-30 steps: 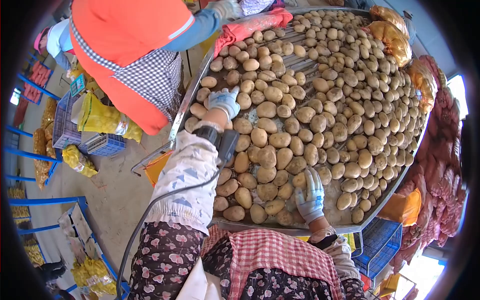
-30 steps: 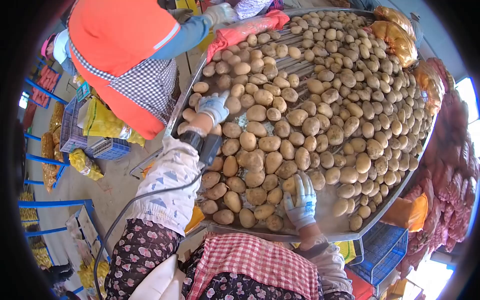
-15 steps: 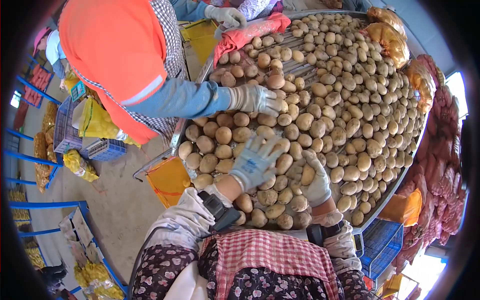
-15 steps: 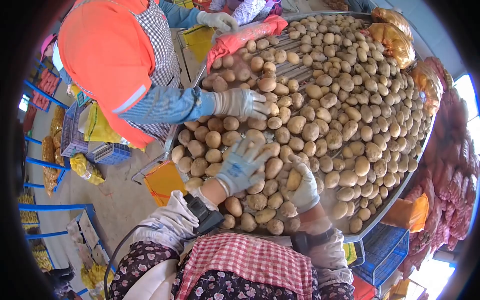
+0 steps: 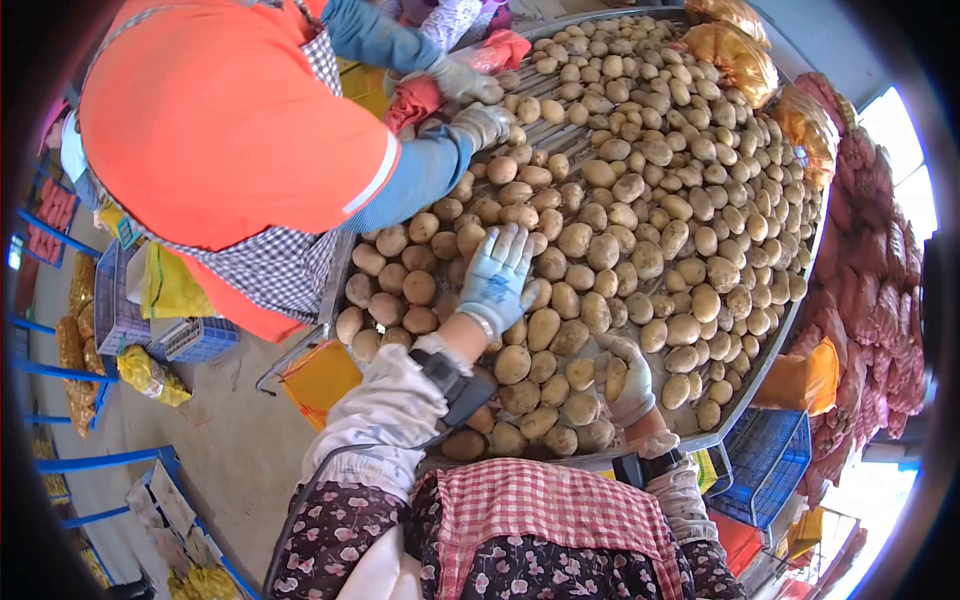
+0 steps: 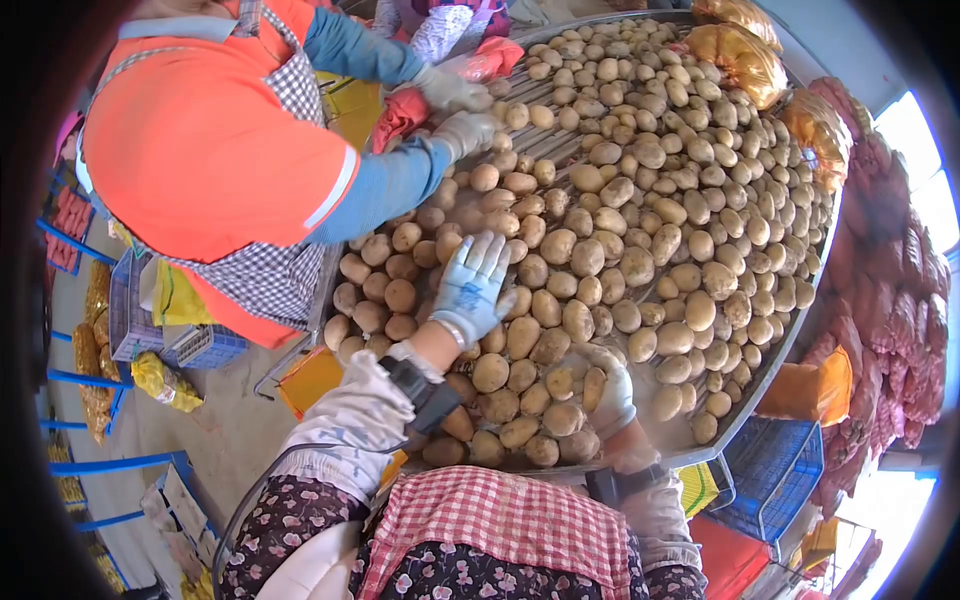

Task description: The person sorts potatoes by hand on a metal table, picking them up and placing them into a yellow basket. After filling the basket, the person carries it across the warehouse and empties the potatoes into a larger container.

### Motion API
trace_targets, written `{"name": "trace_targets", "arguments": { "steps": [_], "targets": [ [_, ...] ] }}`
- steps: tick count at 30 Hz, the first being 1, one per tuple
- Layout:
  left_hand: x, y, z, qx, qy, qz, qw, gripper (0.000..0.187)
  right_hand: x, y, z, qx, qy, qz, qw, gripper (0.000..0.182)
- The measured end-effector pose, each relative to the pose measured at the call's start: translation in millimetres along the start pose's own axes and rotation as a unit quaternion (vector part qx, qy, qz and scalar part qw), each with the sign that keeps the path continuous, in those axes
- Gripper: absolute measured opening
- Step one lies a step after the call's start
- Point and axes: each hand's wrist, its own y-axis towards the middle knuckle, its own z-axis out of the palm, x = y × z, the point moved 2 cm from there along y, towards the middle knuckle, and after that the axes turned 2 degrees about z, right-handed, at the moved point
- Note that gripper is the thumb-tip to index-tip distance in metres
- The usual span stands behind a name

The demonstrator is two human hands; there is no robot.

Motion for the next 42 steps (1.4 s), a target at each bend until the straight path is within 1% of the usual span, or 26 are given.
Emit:
{"name": "trace_targets", "arguments": {
  "steps": [1, 3, 5, 7, 9, 11, 15, 16, 17, 19, 20, 21, 23, 25, 26, 27, 29, 31, 32, 33, 34, 35, 36, 37, 40, 42],
  "targets": [
    [-8, 11, 9, 0.050, 0.032, -0.043, 0.997, 0.067, 2, -6, -4, -0.007, 0.001, -0.001, 1.000, 0.031],
    [-11, 40, 7, -0.015, -0.013, -0.033, 0.999, 0.064, 13, -20, 6, 0.016, 0.294, 0.186, 0.938, 0.038],
    [-9, 65, 18, -0.042, -0.019, -0.040, 0.998, 0.058, -3, -23, -19, 0.050, 0.322, 0.196, 0.925, 0.039],
    [-11, 87, 34, 0.130, -0.011, -0.058, 0.990, 0.055, 0, -34, -25, 0.002, 0.286, 0.203, 0.936, 0.036],
    [-16, 98, 39, 0.109, -0.005, -0.071, 0.992, 0.054, 0, -42, -34, -0.007, 0.257, 0.187, 0.948, 0.035],
    [-14, 101, 43, 0.169, -0.063, -0.112, 0.977, 0.056, 1, -52, -39, -0.029, 0.264, 0.181, 0.947, 0.036],
    [-10, 87, 6, 0.086, -0.219, -0.122, 0.964, 0.048, -3, -57, -36, -0.046, 0.174, 0.100, 0.979, 0.043],
    [-19, 82, -5, -0.003, -0.310, -0.124, 0.943, 0.046, -24, -49, -54, 0.002, 0.028, 0.008, 1.000, 0.044],
    [-32, 74, -5, -0.050, -0.444, -0.094, 0.890, 0.047, -9, -47, -41, 0.003, 0.029, 0.008, 1.000, 0.044],
    [-64, 49, -24, -0.054, -0.459, 0.121, 0.879, 0.049, 29, -48, 0, 0.075, 0.248, 0.059, 0.964, 0.049],
    [-62, 43, -35, -0.085, -0.407, 0.142, 0.898, 0.050, -23, -32, -42, 0.063, 0.044, -0.102, 0.992, 0.057],
    [-56, 38, -47, -0.118, -0.353, 0.162, 0.914, 0.052, -4, -34, -28, 0.067, 0.043, -0.099, 0.992, 0.057],
    [-1, 52, -54, 0.067, -0.247, -0.114, 0.960, 0.053, 29, -32, -7, 0.022, 0.192, 0.105, 0.975, 0.061],
    [49, 18, 26, -0.127, 0.009, -0.217, 0.968, 0.053, 25, -29, -15, 0.045, 0.196, 0.101, 0.974, 0.056],
    [46, 6, 18, 0.021, -0.139, -0.231, 0.963, 0.054, 21, -29, -19, 0.057, 0.227, 0.116, 0.965, 0.057],
    [32, -3, -6, 0.085, -0.111, -0.118, 0.983, 0.051, 17, -27, -21, 0.068, 0.261, 0.133, 0.954, 0.058],
    [-1, -18, -31, 0.063, -0.114, 0.018, 0.991, 0.041, 10, -24, -19, 0.058, 0.266, 0.142, 0.952, 0.062],
    [-13, -26, -25, 0.001, -0.377, 0.096, 0.921, 0.037, 9, -23, -12, 0.017, 0.284, 0.166, 0.944, 0.060],
    [-4, -15, -35, -0.076, -0.303, 0.113, 0.943, 0.036, 5, -23, -11, 0.015, 0.285, 0.167, 0.944, 0.060],
    [16, -6, -22, -0.077, -0.285, -0.016, 0.955, 0.037, 4, -22, -12, 0.014, -0.007, 0.029, 0.999, 0.059],
    [42, 5, -4, -0.051, -0.201, -0.122, 0.971, 0.041, 6, -25, -10, 0.013, -0.300, -0.111, 0.948, 0.058],
    [61, 14, -11, 0.034, -0.096, -0.193, 0.976, 0.046, 12, -26, -8, 0.009, -0.300, -0.111, 0.947, 0.058],
    [88, 15, 15, 0.118, -0.004, -0.170, 0.978, 0.051, 18, -29, -6, 0.007, -0.011, 0.021, 1.000, 0.055],
    [90, 16, 9, 0.103, 0.051, -0.141, 0.983, 0.052, 19, -33, -4, 0.006, 0.279, 0.149, 0.948, 0.053],
    [99, 21, 18, 0.155, 0.078, -0.097, 0.980, 0.050, -11, -25, -37, 0.101, 0.342, 0.148, 0.922, 0.058],
    [106, 19, 15, 0.072, 0.054, -0.071, 0.993, 0.049, -3, -24, -23, 0.074, 0.368, 0.164, 0.912, 0.060]
  ]
}}
